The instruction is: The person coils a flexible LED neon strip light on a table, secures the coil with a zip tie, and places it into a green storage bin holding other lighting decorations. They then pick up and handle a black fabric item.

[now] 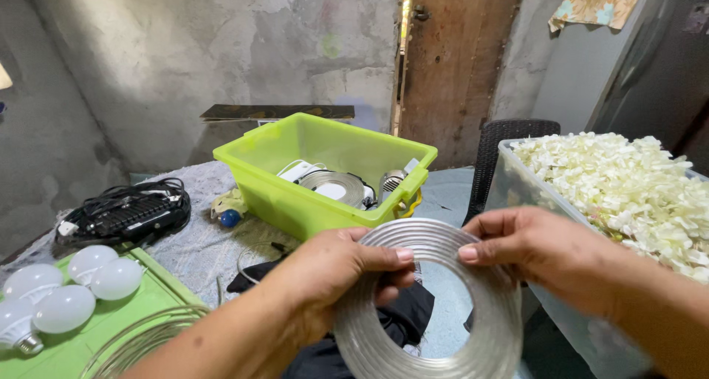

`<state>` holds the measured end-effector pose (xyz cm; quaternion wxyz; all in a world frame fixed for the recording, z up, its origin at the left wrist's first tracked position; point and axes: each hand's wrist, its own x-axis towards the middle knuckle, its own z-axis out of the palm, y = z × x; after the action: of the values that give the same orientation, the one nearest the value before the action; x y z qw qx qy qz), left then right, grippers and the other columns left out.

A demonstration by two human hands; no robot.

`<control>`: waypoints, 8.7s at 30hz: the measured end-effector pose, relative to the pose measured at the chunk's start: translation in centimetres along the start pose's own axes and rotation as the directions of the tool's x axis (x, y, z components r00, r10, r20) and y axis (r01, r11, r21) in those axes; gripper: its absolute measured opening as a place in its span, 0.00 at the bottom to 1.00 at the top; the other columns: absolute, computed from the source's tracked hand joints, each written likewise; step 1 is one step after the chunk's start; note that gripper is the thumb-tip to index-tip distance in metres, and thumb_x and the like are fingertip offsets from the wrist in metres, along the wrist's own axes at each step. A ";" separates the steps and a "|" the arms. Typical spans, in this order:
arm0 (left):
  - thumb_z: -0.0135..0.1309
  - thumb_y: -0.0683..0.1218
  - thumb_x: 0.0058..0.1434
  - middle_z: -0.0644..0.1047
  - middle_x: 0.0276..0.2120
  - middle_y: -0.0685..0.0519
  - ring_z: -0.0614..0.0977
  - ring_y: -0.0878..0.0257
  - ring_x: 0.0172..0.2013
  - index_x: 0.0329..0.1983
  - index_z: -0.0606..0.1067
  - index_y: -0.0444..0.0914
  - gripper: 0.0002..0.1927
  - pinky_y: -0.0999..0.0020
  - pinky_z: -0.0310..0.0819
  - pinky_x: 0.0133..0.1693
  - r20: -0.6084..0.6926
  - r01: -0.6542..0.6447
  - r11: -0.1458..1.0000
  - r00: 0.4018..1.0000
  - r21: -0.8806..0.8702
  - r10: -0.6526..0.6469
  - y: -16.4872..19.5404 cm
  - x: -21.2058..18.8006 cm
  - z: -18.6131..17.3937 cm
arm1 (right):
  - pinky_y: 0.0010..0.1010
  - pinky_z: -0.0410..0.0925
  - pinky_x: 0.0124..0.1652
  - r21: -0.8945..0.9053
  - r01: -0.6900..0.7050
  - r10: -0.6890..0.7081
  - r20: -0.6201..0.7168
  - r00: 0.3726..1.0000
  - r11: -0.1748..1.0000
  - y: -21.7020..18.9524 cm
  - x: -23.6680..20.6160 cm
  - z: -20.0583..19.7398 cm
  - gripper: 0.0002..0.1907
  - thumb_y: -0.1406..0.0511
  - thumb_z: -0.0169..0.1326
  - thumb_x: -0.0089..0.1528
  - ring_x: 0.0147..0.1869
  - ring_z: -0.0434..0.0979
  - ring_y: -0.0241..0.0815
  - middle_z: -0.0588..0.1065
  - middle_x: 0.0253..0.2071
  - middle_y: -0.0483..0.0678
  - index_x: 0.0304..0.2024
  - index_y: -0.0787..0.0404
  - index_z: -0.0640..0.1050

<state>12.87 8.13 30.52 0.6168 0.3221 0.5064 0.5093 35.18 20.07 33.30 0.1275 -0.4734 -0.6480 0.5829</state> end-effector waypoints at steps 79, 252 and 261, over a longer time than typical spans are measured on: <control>0.46 0.52 0.69 0.83 0.32 0.46 0.84 0.60 0.29 0.46 0.79 0.31 0.21 0.68 0.82 0.34 0.217 0.097 0.974 0.975 -0.206 -0.051 -1.1 -0.9 0.0 | 0.29 0.65 0.35 0.026 0.192 -0.194 0.162 0.968 0.981 -2.2 1.3 0.1 0.08 0.63 0.58 0.59 0.33 0.73 0.34 0.77 0.29 0.43 0.35 0.62 0.79; 0.58 0.54 0.64 0.82 0.24 0.45 0.83 0.60 0.19 0.37 0.79 0.27 0.22 0.69 0.75 0.22 -0.396 -0.092 0.979 0.904 0.179 0.158 -0.4 -4.7 -3.8 | 0.38 0.76 0.29 0.543 0.089 -0.174 0.107 0.979 0.835 8.4 5.7 6.6 0.19 0.57 0.52 0.69 0.29 0.81 0.49 0.81 0.31 0.58 0.49 0.68 0.77; 0.58 0.54 0.64 0.82 0.23 0.44 0.83 0.60 0.19 0.36 0.79 0.28 0.21 0.68 0.76 0.23 -0.385 -0.145 0.976 0.902 0.160 0.197 -0.3 -4.7 -3.0 | 0.31 0.73 0.41 0.323 0.029 -0.088 0.170 0.982 0.946 8.4 3.9 2.7 0.15 0.62 0.53 0.68 0.40 0.80 0.37 0.81 0.38 0.49 0.51 0.67 0.76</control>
<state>10.28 3.21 30.83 0.4316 0.2936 0.6224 0.5832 35.17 20.22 23.64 0.1600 -0.3718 -0.5680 0.7166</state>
